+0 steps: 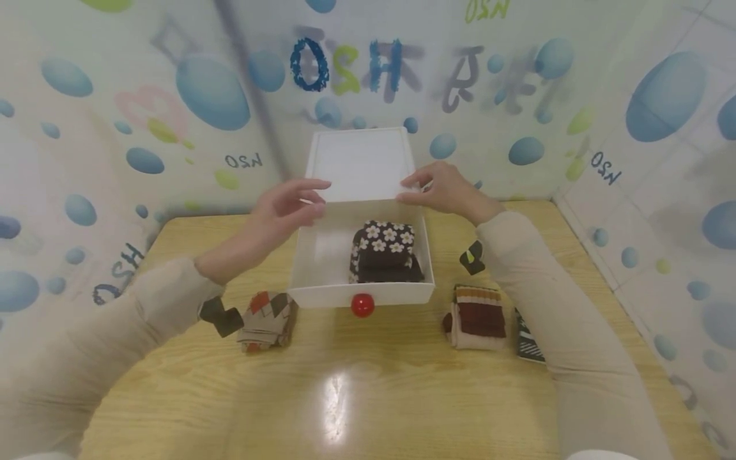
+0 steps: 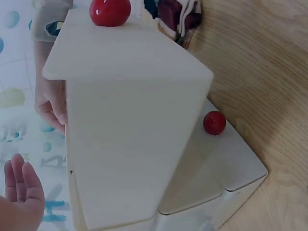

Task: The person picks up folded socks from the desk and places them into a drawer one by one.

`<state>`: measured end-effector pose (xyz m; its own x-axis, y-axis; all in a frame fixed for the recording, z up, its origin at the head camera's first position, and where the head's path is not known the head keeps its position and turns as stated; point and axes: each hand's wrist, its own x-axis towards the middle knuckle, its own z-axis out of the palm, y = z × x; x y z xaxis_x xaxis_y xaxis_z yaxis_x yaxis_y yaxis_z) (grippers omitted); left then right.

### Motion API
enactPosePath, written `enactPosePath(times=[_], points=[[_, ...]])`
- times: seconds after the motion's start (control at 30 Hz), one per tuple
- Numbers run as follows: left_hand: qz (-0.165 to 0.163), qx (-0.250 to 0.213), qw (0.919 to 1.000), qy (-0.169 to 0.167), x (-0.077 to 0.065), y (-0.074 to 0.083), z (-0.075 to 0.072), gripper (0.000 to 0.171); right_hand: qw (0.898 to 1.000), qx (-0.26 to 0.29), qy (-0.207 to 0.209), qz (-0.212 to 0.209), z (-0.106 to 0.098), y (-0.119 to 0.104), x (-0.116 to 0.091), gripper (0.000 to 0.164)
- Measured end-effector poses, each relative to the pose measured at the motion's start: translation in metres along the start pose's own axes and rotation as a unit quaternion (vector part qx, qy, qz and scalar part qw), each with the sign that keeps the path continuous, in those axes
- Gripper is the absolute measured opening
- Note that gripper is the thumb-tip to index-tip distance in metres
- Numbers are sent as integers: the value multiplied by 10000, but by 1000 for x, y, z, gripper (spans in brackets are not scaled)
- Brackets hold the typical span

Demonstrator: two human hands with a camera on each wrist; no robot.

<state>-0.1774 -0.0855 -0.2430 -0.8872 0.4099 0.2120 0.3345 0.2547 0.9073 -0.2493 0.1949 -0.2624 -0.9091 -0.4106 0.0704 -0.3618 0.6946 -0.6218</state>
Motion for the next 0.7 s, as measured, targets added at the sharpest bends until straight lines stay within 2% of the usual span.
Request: enactPosePath(times=[0.23, 0.4, 0.7], points=[[-59, -104, 9997, 205, -13, -9, -6, 36, 10000, 27, 1, -29, 0, -1, 0, 40], [87, -73, 9991, 416, -23, -17, -9, 34, 10000, 29, 43, -31, 1, -1, 0, 40], [348, -585, 9933, 935, -38, -27, -23, 35, 9997, -25, 132, -197, 1, -1, -2, 38]])
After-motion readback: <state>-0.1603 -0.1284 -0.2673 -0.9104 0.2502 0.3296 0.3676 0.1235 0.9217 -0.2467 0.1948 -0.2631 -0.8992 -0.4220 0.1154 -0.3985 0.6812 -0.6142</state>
